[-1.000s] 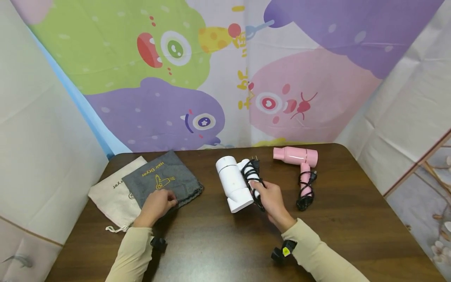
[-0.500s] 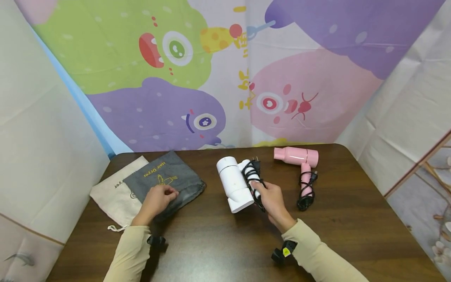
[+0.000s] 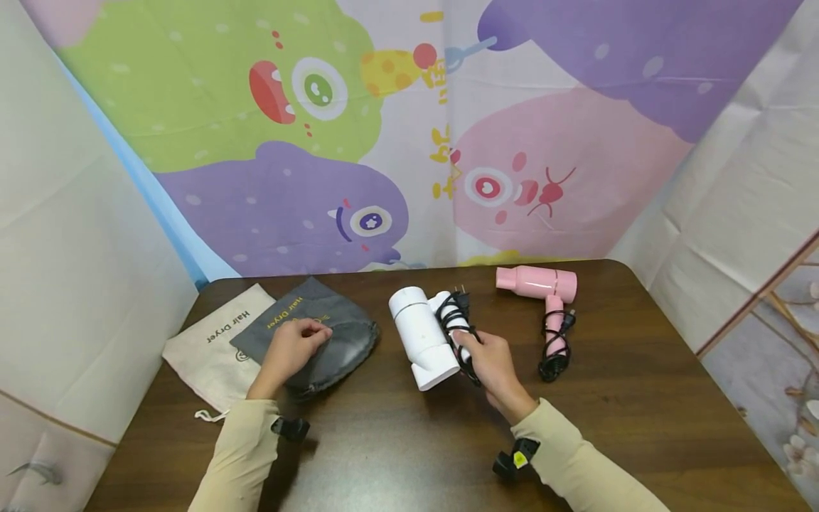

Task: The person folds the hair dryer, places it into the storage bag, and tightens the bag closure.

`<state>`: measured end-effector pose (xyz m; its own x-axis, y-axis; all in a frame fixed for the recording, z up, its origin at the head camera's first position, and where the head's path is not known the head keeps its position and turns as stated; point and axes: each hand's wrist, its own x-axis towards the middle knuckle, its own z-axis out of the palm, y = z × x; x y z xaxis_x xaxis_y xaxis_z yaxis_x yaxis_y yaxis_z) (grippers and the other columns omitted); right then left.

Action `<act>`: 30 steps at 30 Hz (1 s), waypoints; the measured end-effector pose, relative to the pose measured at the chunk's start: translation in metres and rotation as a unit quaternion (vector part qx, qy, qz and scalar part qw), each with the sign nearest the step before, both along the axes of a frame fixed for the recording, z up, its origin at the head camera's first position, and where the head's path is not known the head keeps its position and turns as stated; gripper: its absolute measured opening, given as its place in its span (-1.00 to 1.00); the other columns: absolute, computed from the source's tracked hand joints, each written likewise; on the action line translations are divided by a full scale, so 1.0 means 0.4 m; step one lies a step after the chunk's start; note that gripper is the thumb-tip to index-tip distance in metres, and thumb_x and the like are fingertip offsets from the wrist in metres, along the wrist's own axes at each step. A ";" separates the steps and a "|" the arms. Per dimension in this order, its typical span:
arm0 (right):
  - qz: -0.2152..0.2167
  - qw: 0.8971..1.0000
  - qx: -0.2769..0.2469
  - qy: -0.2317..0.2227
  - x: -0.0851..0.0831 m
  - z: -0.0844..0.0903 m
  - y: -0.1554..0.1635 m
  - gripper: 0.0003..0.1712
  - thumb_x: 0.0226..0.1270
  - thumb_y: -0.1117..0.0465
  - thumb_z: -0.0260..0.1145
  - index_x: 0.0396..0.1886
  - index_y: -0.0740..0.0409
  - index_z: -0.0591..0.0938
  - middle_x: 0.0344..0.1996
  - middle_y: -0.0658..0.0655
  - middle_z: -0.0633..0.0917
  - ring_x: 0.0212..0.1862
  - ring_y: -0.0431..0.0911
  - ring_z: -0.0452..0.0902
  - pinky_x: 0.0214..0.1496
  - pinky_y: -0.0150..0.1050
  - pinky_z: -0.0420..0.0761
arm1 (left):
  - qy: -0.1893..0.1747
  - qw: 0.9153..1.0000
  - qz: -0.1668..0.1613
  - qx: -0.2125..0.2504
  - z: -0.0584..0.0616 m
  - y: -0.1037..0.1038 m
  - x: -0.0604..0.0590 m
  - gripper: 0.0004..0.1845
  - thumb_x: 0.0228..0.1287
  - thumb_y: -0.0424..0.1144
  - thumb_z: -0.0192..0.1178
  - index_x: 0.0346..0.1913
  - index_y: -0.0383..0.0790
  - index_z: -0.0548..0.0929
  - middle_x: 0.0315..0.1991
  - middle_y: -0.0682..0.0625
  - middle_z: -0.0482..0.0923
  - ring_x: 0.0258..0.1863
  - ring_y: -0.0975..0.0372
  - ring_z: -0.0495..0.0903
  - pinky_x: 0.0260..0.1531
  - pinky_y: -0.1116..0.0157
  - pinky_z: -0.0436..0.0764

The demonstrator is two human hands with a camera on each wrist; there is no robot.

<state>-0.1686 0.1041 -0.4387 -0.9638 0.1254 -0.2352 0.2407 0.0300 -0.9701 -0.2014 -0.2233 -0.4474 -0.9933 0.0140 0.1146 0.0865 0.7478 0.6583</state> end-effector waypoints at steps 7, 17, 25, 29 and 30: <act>0.009 1.000 0.012 -0.004 0.008 -0.003 -0.005 -0.61 0.28 0.09 0.32 -0.15 0.39 0.66 -0.55 0.05 0.58 -0.58 -0.16 0.51 -0.46 -0.18 0.64 | -0.041 0.994 0.034 0.097 0.011 0.041 -0.008 -0.77 0.26 -0.19 0.29 -0.25 -0.34 0.72 -0.53 -0.05 0.67 -0.66 0.35 0.56 -0.52 0.37 0.56; 0.017 1.000 0.021 0.008 0.020 -0.009 -0.017 -0.64 0.24 0.10 0.36 -0.28 0.39 0.67 -0.65 -0.01 0.56 -0.63 -0.19 0.47 -0.53 -0.23 0.58 | -0.042 0.979 0.061 0.189 0.024 0.121 -0.023 -0.78 0.25 -0.26 0.29 -0.25 -0.41 0.71 -0.57 -0.04 0.65 -0.70 0.35 0.54 -0.57 0.39 0.59; 0.026 0.999 0.038 0.004 0.022 -0.020 -0.024 -0.67 0.24 0.10 0.33 -0.31 0.35 0.68 -0.64 -0.01 0.57 -0.63 -0.17 0.48 -0.52 -0.21 0.60 | -0.011 0.973 0.075 0.217 0.026 0.163 -0.029 -0.81 0.22 -0.25 0.31 -0.31 -0.38 0.72 -0.68 0.02 0.57 -0.72 0.33 0.52 -0.59 0.40 0.57; 0.032 0.999 0.041 0.006 0.026 -0.022 -0.026 -0.69 0.25 0.11 0.33 -0.34 0.34 0.68 -0.64 -0.01 0.57 -0.64 -0.17 0.47 -0.53 -0.21 0.60 | -0.003 0.971 0.077 0.225 0.025 0.175 -0.031 -0.82 0.22 -0.26 0.32 -0.31 -0.37 0.73 -0.68 0.03 0.58 -0.72 0.34 0.52 -0.60 0.42 0.57; 0.033 0.999 0.041 0.007 0.027 -0.022 -0.026 -0.69 0.25 0.12 0.33 -0.34 0.34 0.68 -0.65 -0.01 0.57 -0.64 -0.17 0.47 -0.53 -0.22 0.59 | -0.002 0.971 0.075 0.226 0.025 0.178 -0.031 -0.82 0.21 -0.27 0.31 -0.30 -0.37 0.73 -0.67 0.03 0.58 -0.72 0.35 0.51 -0.60 0.42 0.57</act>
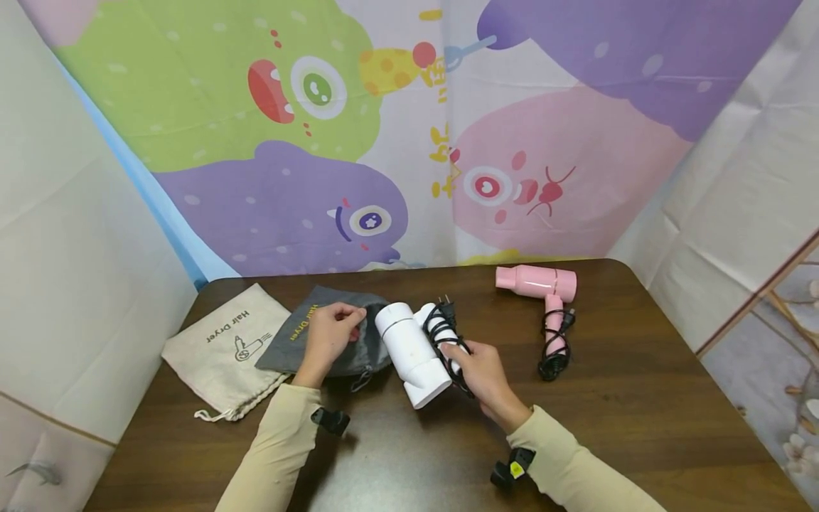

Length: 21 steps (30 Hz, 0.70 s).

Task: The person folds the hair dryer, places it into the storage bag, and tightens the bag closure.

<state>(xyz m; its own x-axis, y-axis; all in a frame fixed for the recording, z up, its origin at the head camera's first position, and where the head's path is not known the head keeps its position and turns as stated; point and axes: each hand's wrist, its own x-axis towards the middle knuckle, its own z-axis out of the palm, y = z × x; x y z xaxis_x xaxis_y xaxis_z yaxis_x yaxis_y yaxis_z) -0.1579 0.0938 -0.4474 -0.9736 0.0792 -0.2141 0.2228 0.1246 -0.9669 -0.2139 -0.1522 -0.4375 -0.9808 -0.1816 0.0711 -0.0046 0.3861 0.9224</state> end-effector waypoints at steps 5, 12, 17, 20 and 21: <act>0.007 1.000 0.005 0.013 -0.001 0.006 -0.004 -0.68 0.25 0.13 0.34 -0.30 0.38 0.68 -0.63 0.01 0.58 -0.63 -0.18 0.48 -0.55 -0.29 0.55 | 0.002 1.000 -0.008 0.003 0.006 0.011 0.000 -0.84 0.21 -0.29 0.31 -0.29 -0.38 0.73 -0.64 -0.02 0.62 -0.71 0.35 0.52 -0.59 0.41 0.58; 0.017 0.999 0.030 0.016 0.003 0.005 -0.008 -0.66 0.25 0.13 0.35 -0.22 0.38 0.69 -0.56 0.06 0.62 -0.58 -0.18 0.50 -0.54 -0.31 0.55 | -0.006 1.000 -0.019 -0.002 0.012 0.032 0.004 -0.83 0.24 -0.27 0.30 -0.27 -0.36 0.74 -0.57 -0.12 0.66 -0.69 0.33 0.55 -0.55 0.36 0.62; 0.022 0.999 0.043 0.025 0.005 -0.001 -0.009 -0.69 0.23 0.15 0.37 -0.26 0.37 0.70 -0.55 0.06 0.62 -0.57 -0.18 0.49 -0.53 -0.31 0.54 | -0.002 1.000 -0.027 0.005 0.014 0.045 0.011 -0.83 0.24 -0.28 0.30 -0.28 -0.37 0.74 -0.55 -0.17 0.67 -0.70 0.33 0.55 -0.55 0.35 0.63; 0.029 0.997 0.062 0.038 0.007 -0.011 -0.015 -0.71 0.20 0.15 0.38 -0.32 0.36 0.71 -0.57 0.03 0.61 -0.53 -0.19 0.46 -0.49 -0.33 0.50 | 0.001 0.999 -0.031 0.006 0.014 0.052 0.016 -0.83 0.23 -0.28 0.31 -0.30 -0.37 0.74 -0.56 -0.16 0.66 -0.71 0.33 0.55 -0.56 0.35 0.63; 0.031 0.996 0.068 0.042 0.008 -0.016 -0.017 -0.72 0.19 0.16 0.38 -0.35 0.35 0.71 -0.58 0.01 0.61 -0.52 -0.19 0.45 -0.48 -0.33 0.48 | -0.001 0.999 -0.035 0.005 0.014 0.055 0.018 -0.83 0.23 -0.27 0.31 -0.30 -0.36 0.74 -0.57 -0.15 0.66 -0.71 0.33 0.55 -0.56 0.35 0.63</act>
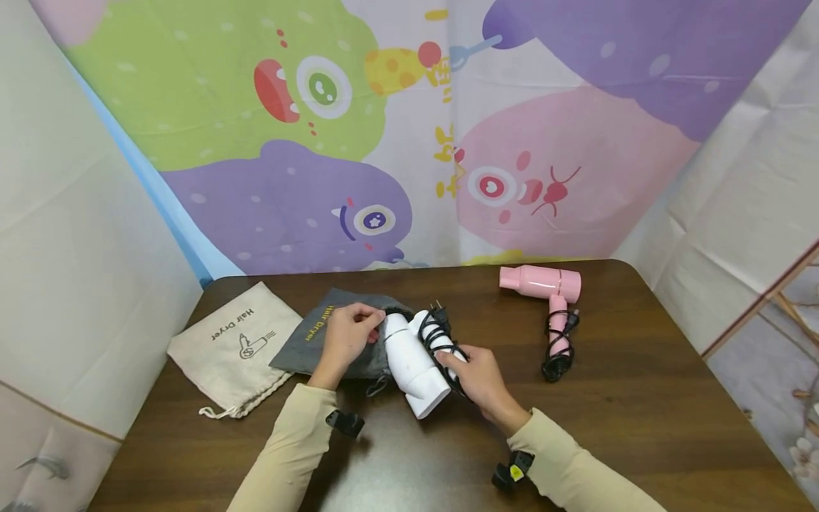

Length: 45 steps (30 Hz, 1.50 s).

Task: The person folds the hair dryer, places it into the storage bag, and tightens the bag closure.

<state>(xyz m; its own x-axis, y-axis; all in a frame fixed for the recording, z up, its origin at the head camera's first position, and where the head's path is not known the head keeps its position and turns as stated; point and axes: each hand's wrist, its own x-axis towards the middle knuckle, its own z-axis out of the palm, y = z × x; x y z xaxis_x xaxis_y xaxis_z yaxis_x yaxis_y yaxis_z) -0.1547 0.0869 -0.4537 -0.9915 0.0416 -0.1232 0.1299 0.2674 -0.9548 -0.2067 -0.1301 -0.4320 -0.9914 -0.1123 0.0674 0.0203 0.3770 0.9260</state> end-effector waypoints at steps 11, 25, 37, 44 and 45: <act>0.005 1.000 0.017 0.003 0.011 -0.036 -0.001 -0.74 0.15 0.16 0.39 -0.40 0.33 0.71 -0.60 0.00 0.60 -0.51 -0.19 0.43 -0.43 -0.34 0.46 | -0.004 0.995 -0.072 -0.069 -0.020 0.020 0.015 -0.88 0.19 -0.31 0.34 -0.26 -0.29 0.72 -0.49 -0.11 0.68 -0.64 0.31 0.58 -0.51 0.35 0.64; 0.016 1.000 0.022 0.011 0.017 -0.042 -0.006 -0.72 0.15 0.14 0.40 -0.37 0.34 0.72 -0.59 0.01 0.62 -0.50 -0.20 0.44 -0.44 -0.33 0.46 | 0.077 0.935 -0.125 -0.324 0.006 0.050 -0.004 -0.69 0.10 -0.16 0.42 -0.10 -0.18 0.69 -0.22 -0.04 0.63 -0.19 0.11 0.61 -0.12 0.12 0.56; 0.028 0.998 0.033 0.034 0.022 -0.045 -0.004 -0.75 0.05 0.19 0.47 -0.34 0.30 0.75 -0.50 0.06 0.70 -0.45 -0.23 0.47 -0.39 -0.39 0.48 | 0.043 0.924 -0.122 -0.359 0.008 0.046 -0.035 -0.90 0.16 -0.23 0.32 -0.33 -0.17 0.79 -0.36 -0.03 0.75 -0.38 0.11 0.69 -0.32 0.15 0.64; 0.047 0.997 0.049 0.048 0.031 -0.029 0.002 -0.70 0.00 0.19 0.51 -0.27 0.27 0.76 -0.42 0.12 0.75 -0.41 -0.22 0.51 -0.36 -0.37 0.51 | 0.024 0.969 -0.076 -0.233 0.001 0.051 -0.044 -0.85 0.17 -0.14 0.35 -0.36 -0.15 0.78 -0.38 -0.01 0.74 -0.38 0.17 0.64 -0.33 0.25 0.55; 0.052 0.996 0.052 0.051 0.031 -0.024 0.004 -0.71 0.00 0.19 0.51 -0.28 0.27 0.76 -0.43 0.11 0.75 -0.41 -0.22 0.50 -0.37 -0.37 0.51 | 0.028 0.972 -0.075 -0.219 0.002 0.053 -0.044 -0.85 0.18 -0.13 0.35 -0.35 -0.15 0.78 -0.38 -0.02 0.74 -0.37 0.18 0.63 -0.33 0.27 0.54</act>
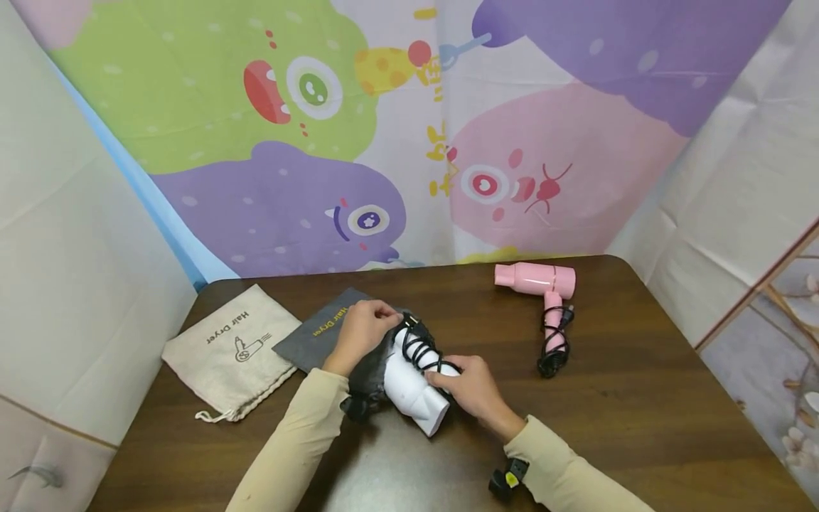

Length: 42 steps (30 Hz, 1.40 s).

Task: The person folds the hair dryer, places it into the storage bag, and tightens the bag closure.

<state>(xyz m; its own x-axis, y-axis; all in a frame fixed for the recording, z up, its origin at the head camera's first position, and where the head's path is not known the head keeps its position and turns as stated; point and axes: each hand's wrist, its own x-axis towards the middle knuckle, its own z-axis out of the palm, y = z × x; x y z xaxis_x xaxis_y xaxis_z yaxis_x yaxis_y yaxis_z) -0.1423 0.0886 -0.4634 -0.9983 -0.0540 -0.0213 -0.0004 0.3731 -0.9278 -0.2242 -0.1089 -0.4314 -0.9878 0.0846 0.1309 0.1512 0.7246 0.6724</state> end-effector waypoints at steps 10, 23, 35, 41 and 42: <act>0.056 0.995 0.076 0.012 -0.007 0.020 0.002 -0.70 0.00 0.07 0.53 -0.34 0.19 0.78 -0.46 0.02 0.73 -0.44 -0.23 0.45 -0.40 -0.39 0.45 | 0.049 0.997 -0.027 0.051 0.021 0.026 0.022 -0.88 0.18 -0.15 0.36 -0.35 -0.12 0.78 -0.43 0.00 0.73 -0.43 0.23 0.61 -0.36 0.32 0.54; 0.005 0.996 -0.049 -0.069 -0.027 0.015 0.003 -0.71 0.03 0.12 0.52 -0.43 0.30 0.75 -0.66 -0.06 0.60 -0.55 -0.23 0.45 -0.49 -0.35 0.45 | 0.153 0.982 -0.083 -0.072 0.037 0.052 0.082 -0.94 0.15 -0.21 0.37 -0.40 -0.10 0.74 -0.50 0.09 0.65 -0.47 0.27 0.59 -0.38 0.28 0.54; -0.027 0.976 -0.153 -0.152 -0.038 -0.006 0.019 -0.64 0.09 0.17 0.47 -0.29 0.44 0.70 -0.60 -0.01 0.65 -0.53 -0.21 0.55 -0.44 -0.34 0.57 | 0.160 0.980 -0.046 -0.107 -0.037 0.026 0.133 -0.85 0.03 -0.18 0.43 -0.32 -0.10 0.72 -0.50 0.10 0.59 -0.48 0.23 0.59 -0.43 0.19 0.54; -0.021 0.971 -0.175 -0.162 -0.033 0.000 0.019 -0.61 0.14 0.17 0.44 -0.20 0.46 0.67 -0.57 -0.02 0.64 -0.53 -0.22 0.53 -0.45 -0.35 0.54 | 0.174 0.979 -0.021 -0.109 -0.051 0.013 0.144 -0.90 0.02 -0.22 0.39 -0.38 -0.14 0.76 -0.49 0.07 0.63 -0.49 0.19 0.63 -0.45 0.19 0.56; -0.019 0.969 -0.184 -0.165 -0.032 0.001 0.019 -0.61 0.15 0.19 0.43 -0.18 0.46 0.66 -0.57 -0.02 0.63 -0.53 -0.23 0.52 -0.45 -0.36 0.54 | 0.176 0.979 -0.018 -0.102 -0.052 0.011 0.143 -0.91 0.03 -0.23 0.38 -0.38 -0.15 0.77 -0.48 0.06 0.65 -0.49 0.19 0.64 -0.44 0.19 0.57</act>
<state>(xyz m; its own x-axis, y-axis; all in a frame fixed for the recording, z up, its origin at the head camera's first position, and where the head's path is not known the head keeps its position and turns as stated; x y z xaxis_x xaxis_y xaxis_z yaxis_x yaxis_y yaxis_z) -0.1551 0.0961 -0.4632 -0.9422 -0.0810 -0.3252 0.3255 0.0102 -0.9455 -0.1670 -0.1045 -0.4521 -0.8801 0.1792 0.4397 0.3760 0.8285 0.4149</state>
